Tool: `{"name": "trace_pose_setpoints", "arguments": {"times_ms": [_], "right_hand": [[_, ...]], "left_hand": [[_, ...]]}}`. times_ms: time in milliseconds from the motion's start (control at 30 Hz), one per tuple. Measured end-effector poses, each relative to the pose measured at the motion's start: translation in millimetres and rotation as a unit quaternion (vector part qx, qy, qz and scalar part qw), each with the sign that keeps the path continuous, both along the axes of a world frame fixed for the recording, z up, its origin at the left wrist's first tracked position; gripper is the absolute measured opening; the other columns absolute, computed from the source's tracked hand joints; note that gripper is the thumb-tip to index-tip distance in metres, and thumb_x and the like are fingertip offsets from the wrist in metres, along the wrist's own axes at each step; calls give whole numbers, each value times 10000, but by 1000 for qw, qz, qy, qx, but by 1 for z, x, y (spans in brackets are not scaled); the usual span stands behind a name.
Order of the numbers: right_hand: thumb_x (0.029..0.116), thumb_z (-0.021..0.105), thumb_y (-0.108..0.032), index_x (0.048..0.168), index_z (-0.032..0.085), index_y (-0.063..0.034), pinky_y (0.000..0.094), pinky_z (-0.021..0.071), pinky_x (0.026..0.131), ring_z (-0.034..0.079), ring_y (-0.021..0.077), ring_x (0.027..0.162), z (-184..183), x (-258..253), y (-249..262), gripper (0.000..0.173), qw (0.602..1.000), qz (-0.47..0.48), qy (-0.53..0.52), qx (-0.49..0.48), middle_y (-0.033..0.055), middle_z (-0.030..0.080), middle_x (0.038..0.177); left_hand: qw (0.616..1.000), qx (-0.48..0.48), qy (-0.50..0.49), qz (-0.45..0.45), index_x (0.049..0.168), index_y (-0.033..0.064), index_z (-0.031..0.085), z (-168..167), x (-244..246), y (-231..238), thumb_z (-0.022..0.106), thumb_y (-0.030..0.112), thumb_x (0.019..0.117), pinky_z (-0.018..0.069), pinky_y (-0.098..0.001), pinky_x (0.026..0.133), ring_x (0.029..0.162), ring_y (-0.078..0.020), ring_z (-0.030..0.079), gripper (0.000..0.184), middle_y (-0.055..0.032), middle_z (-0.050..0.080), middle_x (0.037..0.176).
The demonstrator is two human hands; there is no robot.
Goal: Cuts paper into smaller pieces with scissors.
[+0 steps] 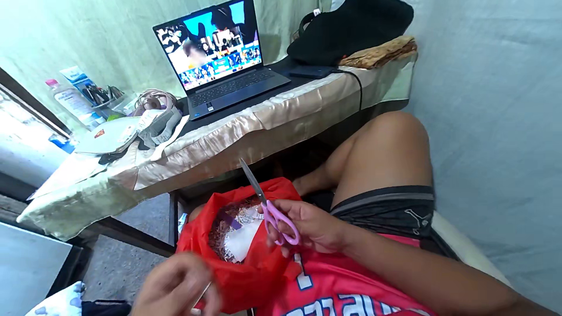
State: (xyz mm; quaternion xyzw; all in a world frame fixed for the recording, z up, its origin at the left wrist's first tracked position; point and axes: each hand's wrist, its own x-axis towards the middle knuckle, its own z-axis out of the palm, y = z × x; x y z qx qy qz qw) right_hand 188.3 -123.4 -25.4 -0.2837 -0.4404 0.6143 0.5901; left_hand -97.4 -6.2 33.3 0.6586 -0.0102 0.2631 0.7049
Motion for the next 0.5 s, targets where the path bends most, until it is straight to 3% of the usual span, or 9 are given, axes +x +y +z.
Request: {"name": "trace_pose_setpoints", "arguments": {"times_ms": [100, 233, 333, 400, 500], "right_hand": [[987, 653, -95, 1374, 571, -23, 300, 606, 743, 699, 143, 870, -6, 8, 6, 403, 986, -111, -112, 46, 67, 716, 1041], [966, 681, -93, 1374, 579, 23, 302, 568, 987, 683, 126, 1078, -20, 18, 23, 437, 915, -234, -308, 115, 79, 695, 1219], [981, 669, -125, 1367, 585, -10, 289, 573, 949, 682, 109, 1033, -23, 18, 38, 411, 899, -194, -374, 121, 77, 696, 1172], [999, 641, -189, 1373, 605, -98, 299, 577, 887, 682, 98, 946, -17, 15, 37, 386, 873, -159, -458, 56, 49, 708, 1087], [1022, 599, -231, 1403, 583, -144, 363, 574, 810, 674, 147, 851, -5, 11, 18, 391, 841, -108, -529, -37, 61, 704, 1013]], "left_hand": [[987, 27, 123, 103, 1213, 51, 671, -32, 46, 22, 510, 194, 1074, 569, -258, 523, 605, -124, 656, 257, -122, 742, 993], [951, 46, 213, 219, 1145, 17, 672, -60, 75, 38, 508, 151, 1072, 552, -257, 536, 630, -135, 662, 224, -99, 753, 979], [917, 171, 273, 236, 1101, 99, 700, -63, 71, 37, 527, 217, 1069, 590, -280, 635, 723, -127, 691, 212, -5, 749, 942], [894, 219, 328, 214, 1098, 139, 698, -59, 63, 34, 527, 250, 1068, 594, -281, 662, 739, -96, 696, 207, 39, 750, 918], [859, 252, 419, 156, 1094, 157, 696, -53, 53, 32, 541, 284, 1064, 618, -306, 729, 771, -75, 712, 203, 59, 742, 882]]}}
